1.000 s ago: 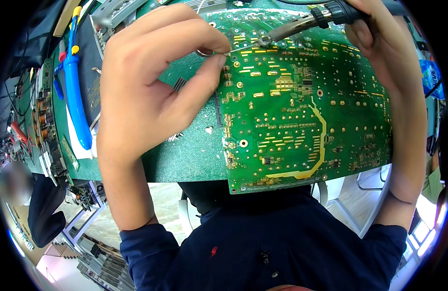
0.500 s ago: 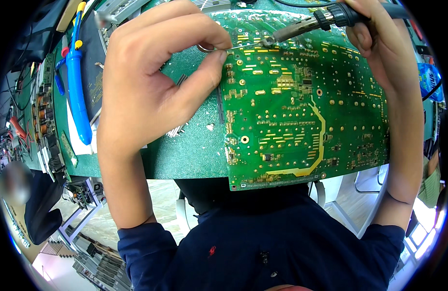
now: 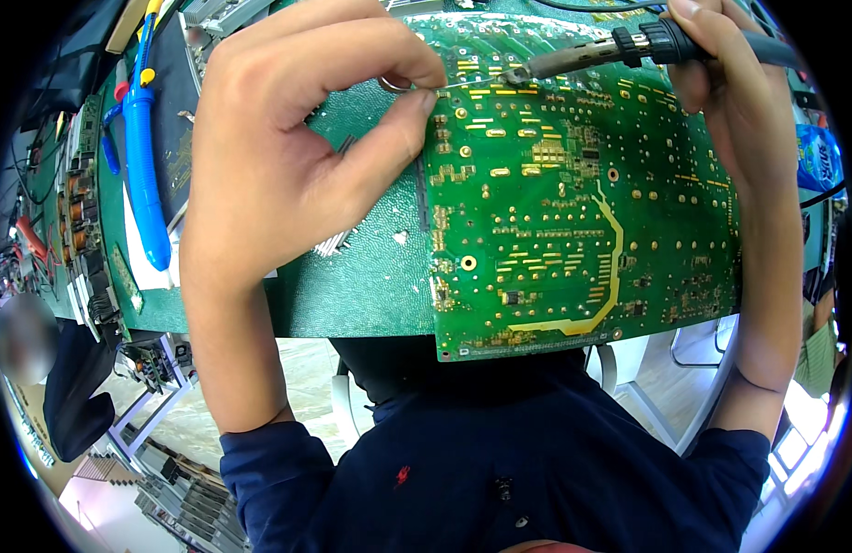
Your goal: The person is soldering electronic components onto a large green circuit board using a soldering iron and wire, and uses a blue desoldering pump to remove excess solder.
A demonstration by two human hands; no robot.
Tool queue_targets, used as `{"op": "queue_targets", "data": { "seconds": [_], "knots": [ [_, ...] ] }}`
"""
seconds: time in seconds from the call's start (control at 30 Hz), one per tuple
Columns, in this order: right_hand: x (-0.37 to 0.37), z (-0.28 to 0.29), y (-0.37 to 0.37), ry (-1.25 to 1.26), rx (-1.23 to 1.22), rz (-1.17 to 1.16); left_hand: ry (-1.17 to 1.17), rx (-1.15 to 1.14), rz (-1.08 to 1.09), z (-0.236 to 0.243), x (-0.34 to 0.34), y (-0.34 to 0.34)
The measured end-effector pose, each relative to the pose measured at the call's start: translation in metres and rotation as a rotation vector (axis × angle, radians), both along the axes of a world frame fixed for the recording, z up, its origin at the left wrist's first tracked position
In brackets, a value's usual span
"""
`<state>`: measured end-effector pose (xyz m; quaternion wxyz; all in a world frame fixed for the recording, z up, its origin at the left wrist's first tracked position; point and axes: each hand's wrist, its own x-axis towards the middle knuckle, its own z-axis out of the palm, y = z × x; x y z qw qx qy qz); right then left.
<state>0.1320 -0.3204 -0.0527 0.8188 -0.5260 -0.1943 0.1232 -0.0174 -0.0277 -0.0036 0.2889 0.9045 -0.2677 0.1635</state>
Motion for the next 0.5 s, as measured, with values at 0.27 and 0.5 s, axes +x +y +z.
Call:
{"op": "queue_targets", "data": {
  "seconds": [0.27,0.5],
  "knots": [
    [-0.049,0.064,0.041,-0.187,-0.584,-0.141,0.025,-0.057,-0.018,-0.005,-0.001,0.001],
    [-0.048,0.055,0.04,-0.248,-0.523,-0.157,-0.012,-0.011,-0.003,-0.007,-0.001,-0.002]
  ]
}}
